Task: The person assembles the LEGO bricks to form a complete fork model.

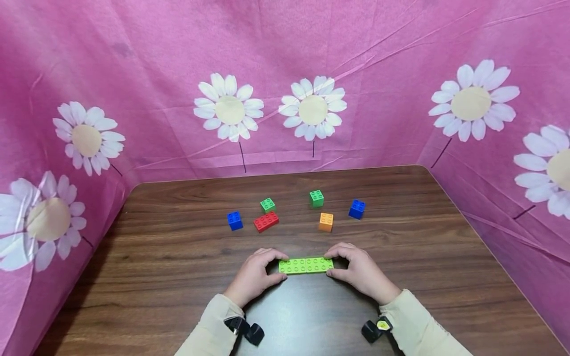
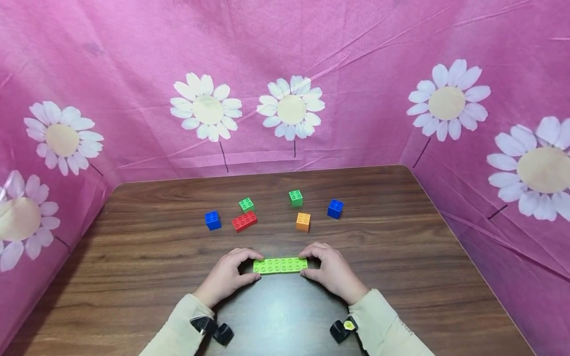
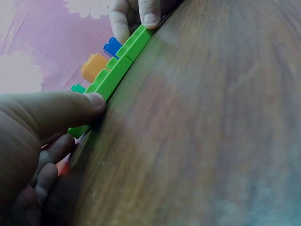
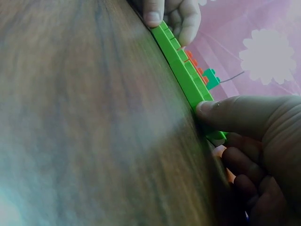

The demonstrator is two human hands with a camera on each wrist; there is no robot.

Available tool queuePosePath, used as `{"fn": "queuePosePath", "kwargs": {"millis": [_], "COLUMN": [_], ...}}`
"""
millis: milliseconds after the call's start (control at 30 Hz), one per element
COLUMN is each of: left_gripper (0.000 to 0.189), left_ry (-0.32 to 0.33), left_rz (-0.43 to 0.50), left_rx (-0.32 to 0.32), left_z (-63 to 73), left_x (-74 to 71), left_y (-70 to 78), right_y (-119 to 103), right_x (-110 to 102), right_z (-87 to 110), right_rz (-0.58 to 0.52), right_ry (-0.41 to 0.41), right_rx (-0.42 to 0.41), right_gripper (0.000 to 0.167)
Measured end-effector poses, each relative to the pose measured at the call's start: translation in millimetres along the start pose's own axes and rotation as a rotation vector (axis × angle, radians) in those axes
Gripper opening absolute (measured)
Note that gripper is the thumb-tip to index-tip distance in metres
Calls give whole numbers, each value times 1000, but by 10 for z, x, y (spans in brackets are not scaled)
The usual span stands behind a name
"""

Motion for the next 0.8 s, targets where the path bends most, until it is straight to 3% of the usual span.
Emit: {"fn": "queuePosePath", "kwargs": {"millis": [400, 800], "left_gripper": [38, 40], "left_ry": [-5, -13], "left_rz": [-15, -25], "left_rx": [13, 8], "left_z": [-10, -12], "left_x": [7, 31], "left_y": [13, -7], "right_y": [-19, 76], "right_x": [-32, -159], "right_z": [2, 1], "right_rz": [-37, -220], "right_ry": [27, 171], "right_rx": [-32, 50], "right_gripper": [35, 21]}}
Point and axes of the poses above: each hand's wrist, its own z-axis away from the middle knuckle, its own x-axis out of the palm, y = z × x, the point moved 9 cm from there along -z, towards the middle knuckle, and after that the axes turned 6 degrees about y, right-handed, at the moved point
